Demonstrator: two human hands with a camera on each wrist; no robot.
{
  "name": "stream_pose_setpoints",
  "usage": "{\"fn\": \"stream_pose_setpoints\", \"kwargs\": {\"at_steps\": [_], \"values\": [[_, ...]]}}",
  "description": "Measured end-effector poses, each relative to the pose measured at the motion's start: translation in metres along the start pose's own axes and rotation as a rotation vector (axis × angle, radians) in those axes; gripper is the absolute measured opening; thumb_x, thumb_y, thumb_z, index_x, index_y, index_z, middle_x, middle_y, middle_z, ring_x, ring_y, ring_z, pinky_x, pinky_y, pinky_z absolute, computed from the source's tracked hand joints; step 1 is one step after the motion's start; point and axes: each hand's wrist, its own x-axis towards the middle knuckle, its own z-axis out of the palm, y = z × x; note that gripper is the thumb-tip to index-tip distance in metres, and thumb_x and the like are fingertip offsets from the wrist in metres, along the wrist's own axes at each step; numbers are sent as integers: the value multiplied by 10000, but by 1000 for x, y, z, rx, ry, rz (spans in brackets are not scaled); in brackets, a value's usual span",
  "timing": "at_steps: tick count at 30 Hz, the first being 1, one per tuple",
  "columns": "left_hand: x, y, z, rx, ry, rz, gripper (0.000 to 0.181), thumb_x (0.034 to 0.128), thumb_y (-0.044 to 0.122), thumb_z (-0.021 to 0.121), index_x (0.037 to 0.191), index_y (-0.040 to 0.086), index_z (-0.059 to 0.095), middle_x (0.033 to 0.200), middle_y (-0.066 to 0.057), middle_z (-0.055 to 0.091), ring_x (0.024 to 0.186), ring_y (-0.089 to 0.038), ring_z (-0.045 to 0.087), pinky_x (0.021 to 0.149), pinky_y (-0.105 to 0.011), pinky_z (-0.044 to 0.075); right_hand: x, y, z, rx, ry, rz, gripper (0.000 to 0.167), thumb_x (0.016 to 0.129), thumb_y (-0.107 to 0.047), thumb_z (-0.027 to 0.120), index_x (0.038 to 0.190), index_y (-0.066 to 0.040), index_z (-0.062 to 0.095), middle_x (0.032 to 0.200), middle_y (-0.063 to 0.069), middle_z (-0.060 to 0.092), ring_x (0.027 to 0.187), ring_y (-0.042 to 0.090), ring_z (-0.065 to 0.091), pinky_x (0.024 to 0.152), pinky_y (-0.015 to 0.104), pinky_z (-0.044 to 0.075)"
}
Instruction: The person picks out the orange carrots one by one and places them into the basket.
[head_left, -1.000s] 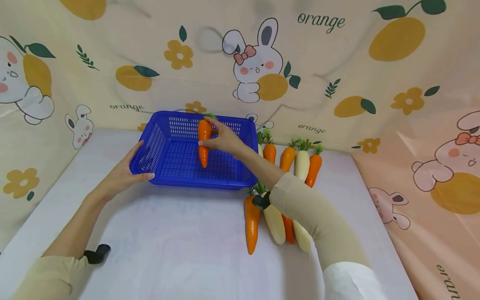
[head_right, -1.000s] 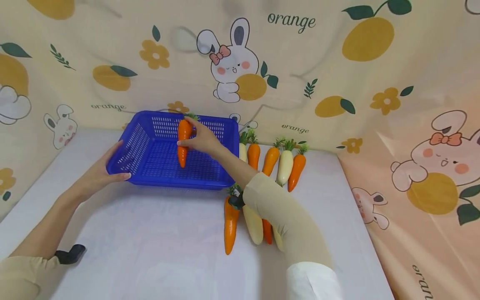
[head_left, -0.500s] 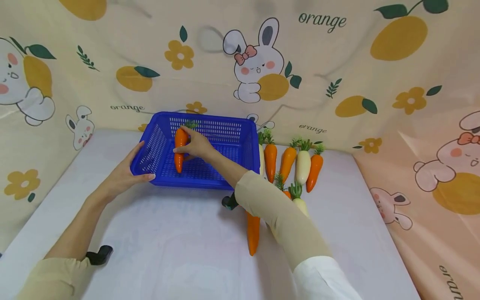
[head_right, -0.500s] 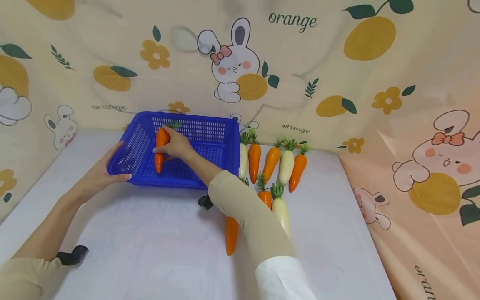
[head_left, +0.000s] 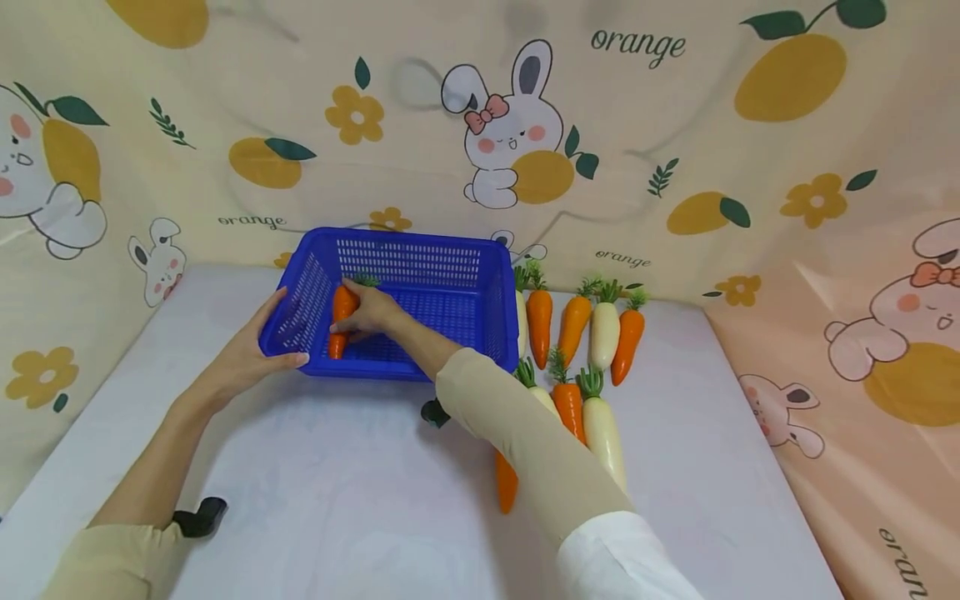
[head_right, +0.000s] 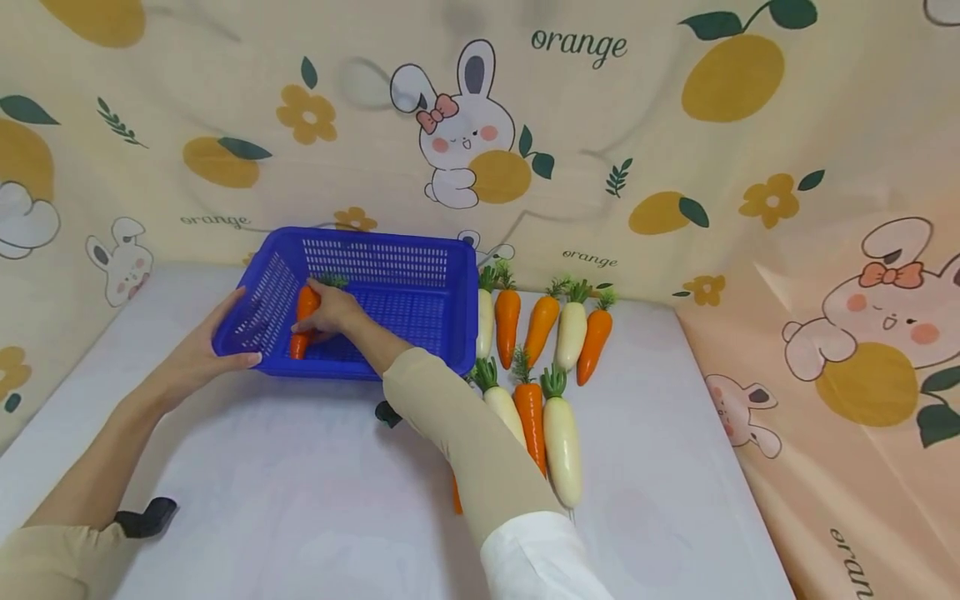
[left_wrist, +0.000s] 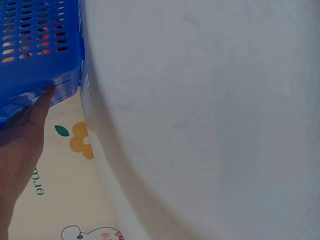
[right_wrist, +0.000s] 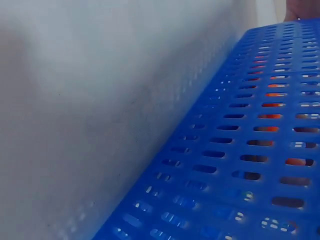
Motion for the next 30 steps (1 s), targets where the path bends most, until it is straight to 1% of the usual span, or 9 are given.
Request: {"fn": "stream_pose_setpoints", "kwargs": {"at_steps": [5, 7, 9, 11, 13, 18, 22, 27, 30], "values": [[0, -1, 0, 2, -8, -5, 1071, 902, 276, 733, 1583, 366, -88, 1654, -170, -87, 1479, -494, -7, 1118, -736, 69, 0, 4, -11, -26, -7, -51, 851, 856, -90, 785, 1563, -253, 340, 1307, 196, 585, 841, 254, 728, 732, 287, 599], [-1, -1, 0, 9, -13, -18, 1067, 906, 300, 726, 1581, 366, -97, 1654, -166, -99, 1478, -496, -22, 1109, -745, 69, -2, 4, -19, -15, -19, -76, 803, 870, -80, 769, 1552, -219, 368, 1363, 219, 550, 883, 271, 726, 759, 298, 599], [-3, 1, -1, 21, -17, -29, 1065, 909, 319, 720, 1582, 351, -105, 1652, -169, -105, 1474, -504, -27, 1100, -753, 77, -6, 3, -28, 30, -38, -112, 759, 883, -63, 750, 1540, -190, 393, 1426, 241, 491, 961, 320, 710, 808, 345, 598], [-5, 3, -3, 24, -12, -39, 1047, 919, 334, 706, 1588, 326, -100, 1650, -180, -101, 1470, -513, -29, 1097, -756, 77, -10, 3, -36, 98, -57, -151, 733, 888, -50, 740, 1531, -177, 411, 1453, 258, 461, 1046, 366, 678, 845, 389, 589], [-6, 5, -4, 32, -11, -46, 1044, 923, 345, 700, 1590, 305, -101, 1647, -194, -100, 1467, -517, -32, 1096, -755, 77, -16, 2, -45, 121, -60, -188, 721, 896, -85, 741, 1530, -200, 416, 1448, 238, 480, 1081, 349, 668, 853, 369, 586], [-8, 7, -4, 37, -22, -40, 1080, 909, 334, 715, 1581, 315, -131, 1641, -205, -113, 1473, -503, -47, 1106, -742, 66, -34, 4, -68, 155, -62, -277, 674, 928, -153, 715, 1527, -231, 418, 1395, 162, 552, 1077, 250, 673, 871, 303, 575], [-7, 6, -2, 17, -11, -26, 1092, 902, 309, 728, 1579, 332, -127, 1646, -190, -103, 1483, -479, -47, 1121, -728, 49, -53, 13, -90, 172, -45, -339, 642, 935, -175, 708, 1514, -220, 435, 1359, 98, 586, 1052, 200, 679, 891, 308, 568], [-3, 7, 1, 14, 1, -14, 1079, 900, 320, 730, 1584, 341, -104, 1651, -178, -85, 1489, -467, -36, 1128, -720, 45, -81, 31, -125, 158, 12, -394, 643, 930, -185, 716, 1511, -185, 440, 1391, 111, 571, 1078, 217, 671, 892, 345, 572], [-3, 7, 1, 12, 5, -17, 1076, 901, 313, 730, 1583, 349, -101, 1651, -180, -85, 1486, -475, -33, 1128, -720, 46, -95, 42, -144, 169, 47, -395, 641, 931, -190, 714, 1510, -188, 440, 1413, 120, 555, 1116, 240, 654, 908, 365, 567]]}}
